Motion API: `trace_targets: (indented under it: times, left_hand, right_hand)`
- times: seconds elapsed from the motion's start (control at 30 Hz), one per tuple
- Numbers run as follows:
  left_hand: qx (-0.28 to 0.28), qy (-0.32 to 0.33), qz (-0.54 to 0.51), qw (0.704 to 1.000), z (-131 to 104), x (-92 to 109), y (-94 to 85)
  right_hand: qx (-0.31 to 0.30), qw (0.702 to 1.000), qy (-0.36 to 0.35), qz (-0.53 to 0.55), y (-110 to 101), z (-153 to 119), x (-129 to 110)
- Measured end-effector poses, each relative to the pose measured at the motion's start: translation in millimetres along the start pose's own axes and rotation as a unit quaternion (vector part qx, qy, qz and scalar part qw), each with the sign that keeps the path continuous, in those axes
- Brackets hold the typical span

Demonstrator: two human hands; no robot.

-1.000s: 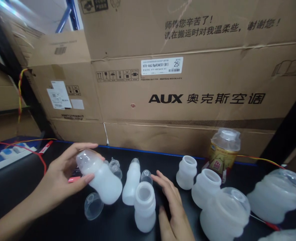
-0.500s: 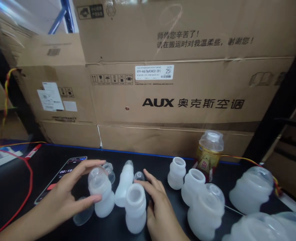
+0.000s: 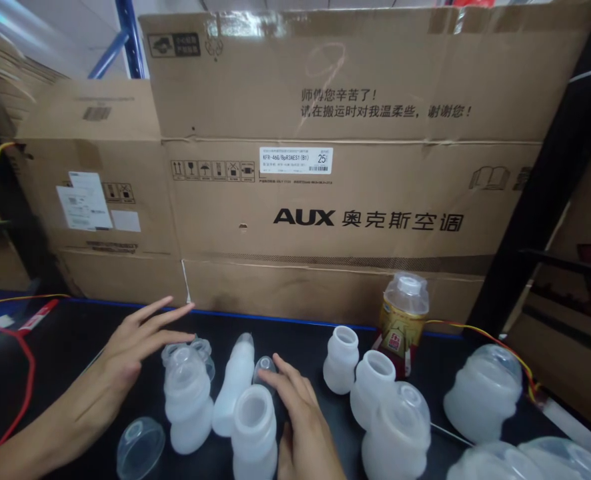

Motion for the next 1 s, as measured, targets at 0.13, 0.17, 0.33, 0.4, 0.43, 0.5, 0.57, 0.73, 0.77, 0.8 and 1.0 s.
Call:
trace_targets:
  times: [0.13, 0.17, 0.33, 0.4, 0.43, 0.5, 0.57, 0.73, 0.77, 0.8, 1.0]
  left_hand:
    - [-0.047, -0.006, 0.049, 0.998, -3, 0, 11.5]
    - [-0.058, 0.005, 0.068, 0.996, -3, 3, 13.4]
    - [-0.120, 0.021, 0.130, 0.984, -3, -5, 23.0]
    - [-0.145, 0.017, 0.134, 0.980, -4, -13, 27.6]
    - [-0.154, 0.016, 0.134, 0.979, -4, -16, 29.2]
    - [-0.166, 0.013, 0.136, 0.977, -5, -20, 31.3]
    - [-0.171, 0.008, 0.137, 0.976, -4, -20, 31.4]
    - [-0.167, -0.009, 0.129, 0.977, 3, -18, 33.0]
    - [-0.164, -0.012, 0.126, 0.978, 5, -18, 34.4]
    - [-0.160, -0.014, 0.124, 0.979, 6, -18, 36.2]
    - [-0.154, -0.012, 0.117, 0.981, 5, -27, 48.1]
  right_hand:
    - [0.013, 1.000, 0.003, 0.011, 0, -3, 2]
    - [0.015, 1.000, 0.003, 0.015, 0, -4, 3]
    - [0.022, 0.999, 0.002, 0.028, -2, -7, 4]
    - [0.015, 0.999, -0.001, 0.029, -3, -7, 5]
    - [0.006, 1.000, -0.001, 0.027, -1, -7, 6]
    - [-0.018, 1.000, 0.005, 0.023, 2, -8, 9]
    - [-0.018, 1.000, 0.009, 0.024, 3, -8, 12]
    - [0.019, 0.999, 0.024, 0.035, 0, -10, 10]
    - [0.012, 0.998, 0.036, 0.041, 1, -10, 10]
    - [0.005, 0.998, 0.049, 0.047, 2, -11, 10]
    - [-0.001, 0.996, 0.072, 0.061, -1, -13, 9]
Point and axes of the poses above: each hand's wrist, its own z-axis towards the middle knuckle, its own y-axis out of the palm, x = y × z, the point moved 9 cm from there along z, towards the middle knuckle, and after that the axes turned 4 degrees about -z, right-handed, at the moved point
